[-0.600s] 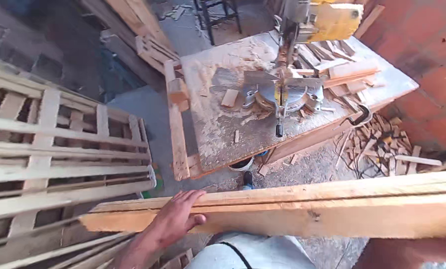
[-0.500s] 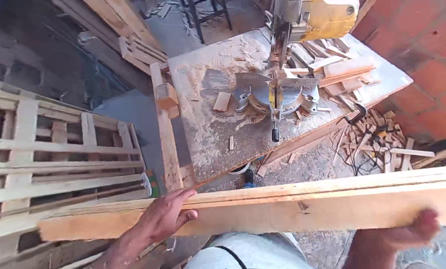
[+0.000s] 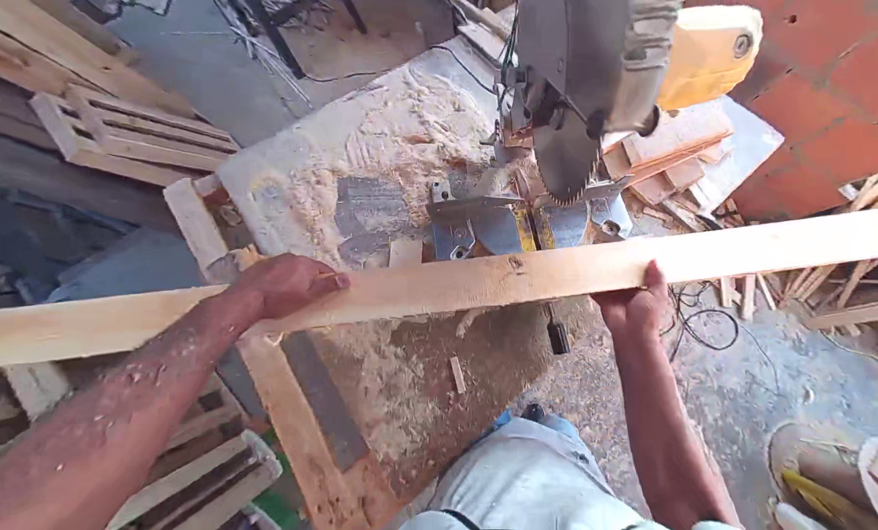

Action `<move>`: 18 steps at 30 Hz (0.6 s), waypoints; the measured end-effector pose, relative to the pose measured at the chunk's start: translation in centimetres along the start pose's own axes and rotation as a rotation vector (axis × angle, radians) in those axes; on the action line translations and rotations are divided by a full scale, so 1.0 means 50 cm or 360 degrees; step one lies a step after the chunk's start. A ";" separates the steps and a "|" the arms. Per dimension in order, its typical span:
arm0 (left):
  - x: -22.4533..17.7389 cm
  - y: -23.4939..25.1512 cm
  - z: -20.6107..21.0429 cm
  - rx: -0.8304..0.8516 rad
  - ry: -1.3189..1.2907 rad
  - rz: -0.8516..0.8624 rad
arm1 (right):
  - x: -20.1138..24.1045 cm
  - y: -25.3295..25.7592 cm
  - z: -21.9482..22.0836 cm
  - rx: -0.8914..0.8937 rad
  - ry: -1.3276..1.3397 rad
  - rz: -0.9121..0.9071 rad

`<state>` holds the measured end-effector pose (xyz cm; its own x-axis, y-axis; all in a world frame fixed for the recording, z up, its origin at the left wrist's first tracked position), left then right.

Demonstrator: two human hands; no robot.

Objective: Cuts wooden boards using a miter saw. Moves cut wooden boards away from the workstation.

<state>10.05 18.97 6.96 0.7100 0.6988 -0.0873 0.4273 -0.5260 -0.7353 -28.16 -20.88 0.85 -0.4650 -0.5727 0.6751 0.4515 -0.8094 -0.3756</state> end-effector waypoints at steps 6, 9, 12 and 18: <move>0.097 0.170 -0.075 0.0015 -0.0018 0.0081 | -0.044 0.131 0.073 -0.0013 -0.0545 0.0468; 0.140 0.244 -0.060 0.0058 -0.0092 0.0148 | -0.019 0.172 0.036 0.0137 -0.1377 0.0985; 0.150 0.274 -0.051 0.0080 -0.0135 0.0162 | -0.016 0.189 0.051 0.0232 -0.1529 0.1107; 0.167 0.289 -0.051 0.0112 -0.0144 0.0196 | -0.046 0.218 0.092 0.0169 -0.1286 0.1095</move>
<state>23.57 15.95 -2.67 0.7002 0.6733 -0.2376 0.2975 -0.5776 -0.7602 -18.65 -27.79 -1.86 0.5407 -0.6146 0.5744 0.5070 -0.3068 -0.8055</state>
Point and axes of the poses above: each hand's wrist, its own y-axis towards the middle knuckle, its own z-axis out of the palm, x = y × z, the point moved 5 cm from there along y, towards the middle knuckle, and after that the axes turned 8 degrees about x, right-handed, at the moved point
